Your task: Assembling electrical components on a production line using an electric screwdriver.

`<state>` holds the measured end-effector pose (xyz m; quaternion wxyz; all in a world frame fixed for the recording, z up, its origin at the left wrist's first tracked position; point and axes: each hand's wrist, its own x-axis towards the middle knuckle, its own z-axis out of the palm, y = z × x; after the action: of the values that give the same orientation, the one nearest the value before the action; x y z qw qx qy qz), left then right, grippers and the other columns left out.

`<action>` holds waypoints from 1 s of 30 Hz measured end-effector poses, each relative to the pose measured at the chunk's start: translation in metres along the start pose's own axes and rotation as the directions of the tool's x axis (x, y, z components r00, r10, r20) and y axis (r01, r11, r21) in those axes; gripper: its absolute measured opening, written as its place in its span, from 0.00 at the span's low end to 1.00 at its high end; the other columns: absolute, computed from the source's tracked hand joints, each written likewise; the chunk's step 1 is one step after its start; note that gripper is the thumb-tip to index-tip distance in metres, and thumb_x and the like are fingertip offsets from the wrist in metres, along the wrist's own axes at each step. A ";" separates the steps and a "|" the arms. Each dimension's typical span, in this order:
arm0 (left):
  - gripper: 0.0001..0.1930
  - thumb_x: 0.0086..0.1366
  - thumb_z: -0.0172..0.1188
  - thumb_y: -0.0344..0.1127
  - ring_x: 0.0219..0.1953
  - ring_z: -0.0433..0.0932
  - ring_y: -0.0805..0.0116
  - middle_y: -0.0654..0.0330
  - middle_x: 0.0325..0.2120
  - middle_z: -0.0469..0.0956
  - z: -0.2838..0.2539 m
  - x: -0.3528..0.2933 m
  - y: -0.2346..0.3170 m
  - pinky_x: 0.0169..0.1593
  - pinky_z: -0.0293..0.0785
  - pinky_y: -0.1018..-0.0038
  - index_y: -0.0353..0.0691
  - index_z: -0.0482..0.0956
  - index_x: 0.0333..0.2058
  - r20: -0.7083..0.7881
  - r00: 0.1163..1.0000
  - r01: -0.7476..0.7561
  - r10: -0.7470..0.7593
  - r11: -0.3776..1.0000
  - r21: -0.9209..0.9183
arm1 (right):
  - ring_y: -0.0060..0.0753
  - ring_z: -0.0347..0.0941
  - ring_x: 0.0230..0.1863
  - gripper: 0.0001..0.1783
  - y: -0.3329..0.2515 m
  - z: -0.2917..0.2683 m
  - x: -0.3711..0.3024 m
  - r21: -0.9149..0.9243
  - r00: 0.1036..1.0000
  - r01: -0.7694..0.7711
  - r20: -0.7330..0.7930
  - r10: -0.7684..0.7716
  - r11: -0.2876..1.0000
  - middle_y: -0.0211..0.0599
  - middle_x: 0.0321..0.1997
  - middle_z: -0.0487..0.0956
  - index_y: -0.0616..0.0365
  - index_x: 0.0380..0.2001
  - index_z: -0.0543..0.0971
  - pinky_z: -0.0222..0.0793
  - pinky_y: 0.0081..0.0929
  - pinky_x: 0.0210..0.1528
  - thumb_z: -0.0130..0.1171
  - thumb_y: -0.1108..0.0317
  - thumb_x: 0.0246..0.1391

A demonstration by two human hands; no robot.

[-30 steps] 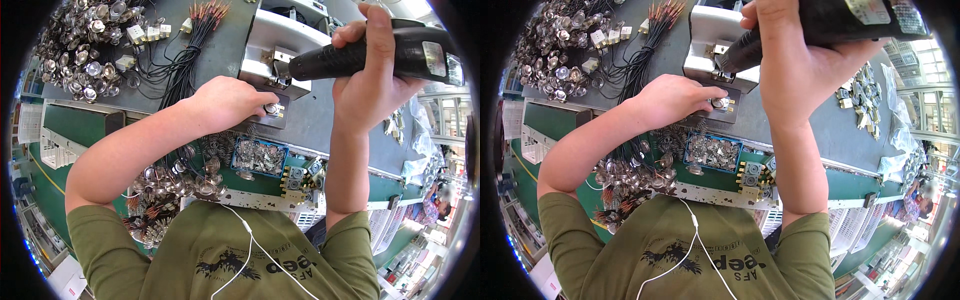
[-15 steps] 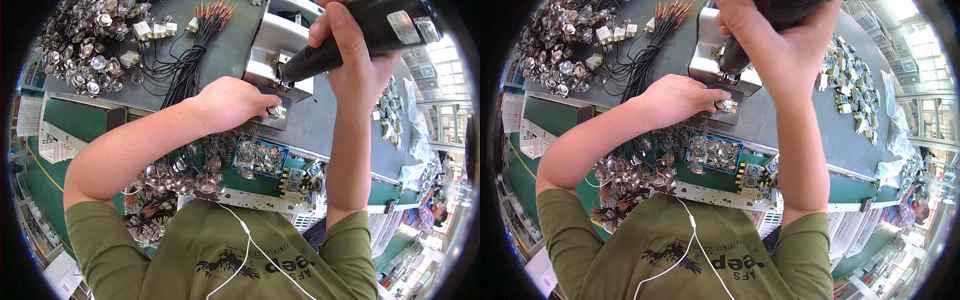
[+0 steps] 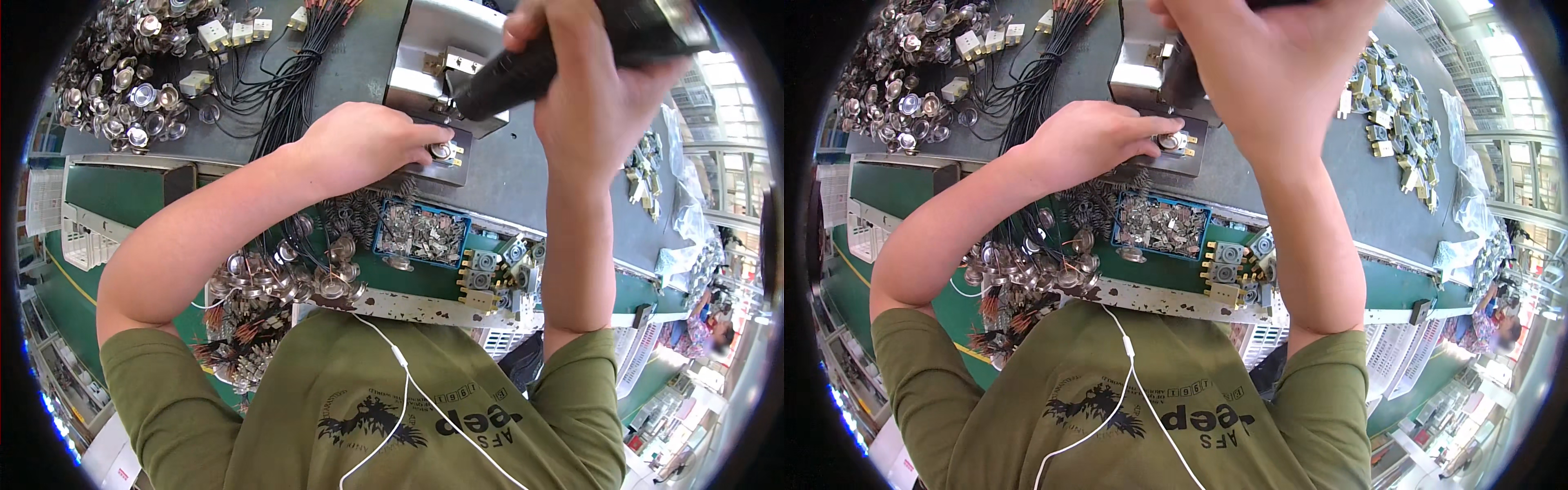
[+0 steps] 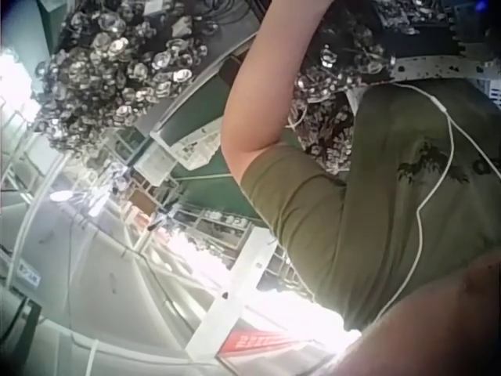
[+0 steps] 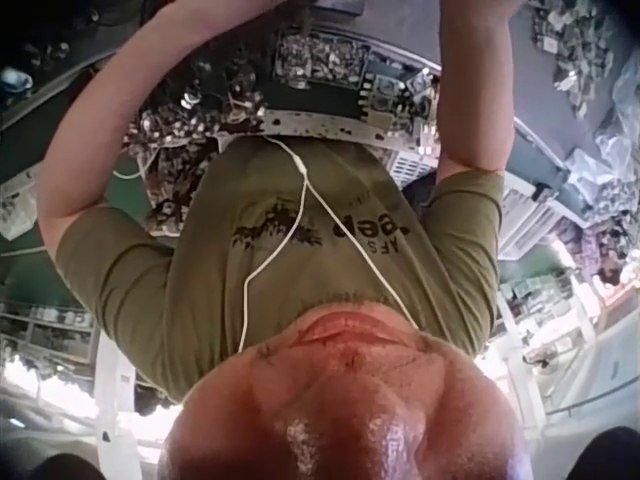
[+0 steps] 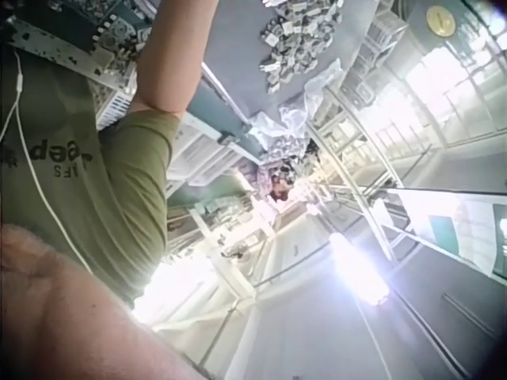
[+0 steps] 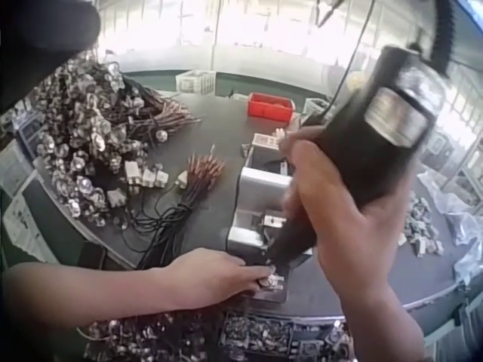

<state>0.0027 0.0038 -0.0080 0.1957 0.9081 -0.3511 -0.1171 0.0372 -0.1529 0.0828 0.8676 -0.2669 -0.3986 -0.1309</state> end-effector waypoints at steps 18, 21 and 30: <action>0.18 0.71 0.59 0.48 0.41 0.85 0.50 0.54 0.36 0.85 -0.008 0.001 0.005 0.44 0.80 0.54 0.55 0.79 0.57 0.037 0.999 0.028 -0.029 0.999 0.035 | 0.22 0.75 0.20 0.07 -0.033 0.010 -0.036 -0.822 0.948 -0.294 -0.315 0.040 0.488 0.38 0.29 0.81 0.68 0.39 0.79 0.71 0.20 0.23 0.66 0.77 0.59; 0.18 0.71 0.59 0.47 0.41 0.85 0.51 0.55 0.36 0.85 -0.006 0.003 0.003 0.45 0.80 0.55 0.56 0.79 0.58 0.014 1.000 0.008 -0.009 1.000 0.029 | 0.22 0.75 0.20 0.07 -0.032 0.010 -0.035 -0.826 0.950 -0.292 -0.309 0.046 0.482 0.37 0.28 0.80 0.67 0.39 0.79 0.71 0.20 0.23 0.66 0.77 0.59; 0.19 0.71 0.57 0.46 0.40 0.86 0.54 0.56 0.35 0.86 -0.004 0.004 0.002 0.45 0.81 0.56 0.60 0.79 0.59 0.019 1.000 0.010 -0.012 0.998 0.066 | 0.22 0.75 0.20 0.06 -0.031 0.008 -0.038 -0.840 0.947 -0.307 -0.316 0.057 0.448 0.33 0.26 0.79 0.66 0.37 0.79 0.71 0.19 0.24 0.67 0.78 0.58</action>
<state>0.0056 0.0008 -0.0036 0.1617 0.9148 -0.3517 -0.1153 -0.0064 -0.1737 0.0690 0.6560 -0.6981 -0.1342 -0.2537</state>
